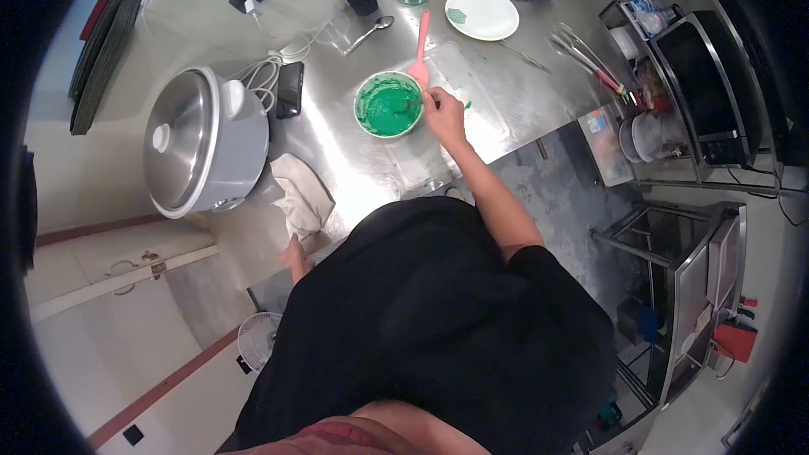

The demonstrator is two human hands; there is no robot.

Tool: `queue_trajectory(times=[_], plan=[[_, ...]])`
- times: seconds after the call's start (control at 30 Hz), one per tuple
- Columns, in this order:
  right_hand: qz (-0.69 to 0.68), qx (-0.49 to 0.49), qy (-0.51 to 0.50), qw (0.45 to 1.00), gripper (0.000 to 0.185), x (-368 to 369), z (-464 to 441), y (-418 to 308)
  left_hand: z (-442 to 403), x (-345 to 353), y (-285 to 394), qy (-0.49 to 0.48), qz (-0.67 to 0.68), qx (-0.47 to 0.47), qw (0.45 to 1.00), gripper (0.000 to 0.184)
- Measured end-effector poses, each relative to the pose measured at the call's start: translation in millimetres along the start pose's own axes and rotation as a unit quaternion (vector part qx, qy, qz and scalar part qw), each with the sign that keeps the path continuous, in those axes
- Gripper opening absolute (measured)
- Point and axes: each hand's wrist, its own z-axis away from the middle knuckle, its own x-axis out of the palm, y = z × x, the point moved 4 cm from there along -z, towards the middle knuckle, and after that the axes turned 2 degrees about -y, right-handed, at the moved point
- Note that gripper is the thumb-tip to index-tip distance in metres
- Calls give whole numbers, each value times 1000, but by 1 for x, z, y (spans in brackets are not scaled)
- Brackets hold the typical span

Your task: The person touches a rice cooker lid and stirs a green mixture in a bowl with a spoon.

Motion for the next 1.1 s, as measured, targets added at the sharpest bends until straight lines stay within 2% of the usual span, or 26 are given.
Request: queue_trajectory(times=[0.03, 0.07, 0.1, 0.17, 0.23, 0.3, 0.33, 0.37, 0.4, 0.43, 0.5, 0.53, 0.57, 0.63, 0.7, 0.73, 0.77, 0.8, 0.83, 0.87, 0.9, 0.93, 0.97, 1.03, 1.07, 1.1], plan=[[103, -102, 6, 989, 19, -10, 5, -28, 20, 13, 1, -116, 117, -76, 983, 114], [121, -106, -9, 987, 18, -19, 9, -44, 42, 28, 8, -232, 229, -149, 934, 130], [125, -100, -3, 987, 18, -23, 9, -40, 60, 35, 19, -236, 220, -149, 935, 130], [142, -155, -9, 978, 17, -24, 7, -35, 92, 43, 33, -210, 181, -177, 944, 143], [147, -125, -31, 981, 17, -5, -1, -8, 91, 46, 37, -217, 159, -180, 946, 147], [35, -45, -48, 997, 20, 21, -12, 27, 83, 49, 31, -216, 153, -202, 943, 146], [38, -41, -48, 997, 20, 19, -10, 22, 78, 50, 29, -174, 154, -222, 947, 146], [-29, 10, -53, 998, 21, 19, -7, 11, 82, 50, 26, -172, 152, -226, 947, 146], [-98, 60, -58, 992, 21, 22, -6, 4, 85, 48, 29, -191, 161, -202, 947, 146], [-97, 57, -63, 992, 21, 19, -5, -4, 88, 47, 35, -210, 171, -176, 946, 147], [-34, 10, -27, 999, 21, -1, -6, -11, 83, 48, 34, -202, 183, -182, 945, 148], [26, -53, 1, 998, 17, -4, -10, -3, 84, 50, 32, -197, 188, -187, 944, 149], [31, -53, 15, 998, 17, -3, -10, 7, 81, 52, 31, -209, 181, -181, 944, 149], [94, -156, 25, 983, 16, 7, -8, 16, 66, 45, 22, -184, 96, -215, 954, 138], [-29, -17, -10, 999, 16, 26, -14, 47, 66, 26, 28, -310, -72, -155, 935, 105], [-96, 47, -19, 994, 18, 26, -11, 43, 50, 26, 13, -318, -91, -139, 933, 105], [-166, 106, -29, 980, 20, 22, -9, 33, 30, 45, 1, -422, -49, 8, 905, 94], [-171, 108, -7, 979, 20, 13, -11, 24, 28, 59, 7, -513, -4, 150, 845, 95], [-118, 38, 1, 992, 19, 5, -15, 11, 50, 54, 21, -521, -18, 158, 839, 95], [-60, -30, 7, 998, 19, -3, -17, 1, 93, 31, 34, -529, -16, 67, 846, 97], [-60, -28, 21, 998, 19, -12, -18, -3, 133, 12, 47, -531, -13, -25, 847, 99], [-1, -73, 22, 997, 17, -20, -18, -11, 142, 10, 57, -537, -22, -20, 843, 99], [59, -118, 22, 991, 14, -26, -19, -17, 153, 9, 59, -572, -18, -103, 813, 99], [101, -108, 15, 989, 12, -19, -22, 5, 167, 3, 57, -621, -7, -270, 736, 101], [89, -83, 11, 992, 12, -8, -23, 21, 153, 7, 49, -624, -11, -266, 735, 101], [78, -59, 6, 995, 13, -3, -23, 28, 113, 28, 38, -596, 45, -165, 785, 98]])
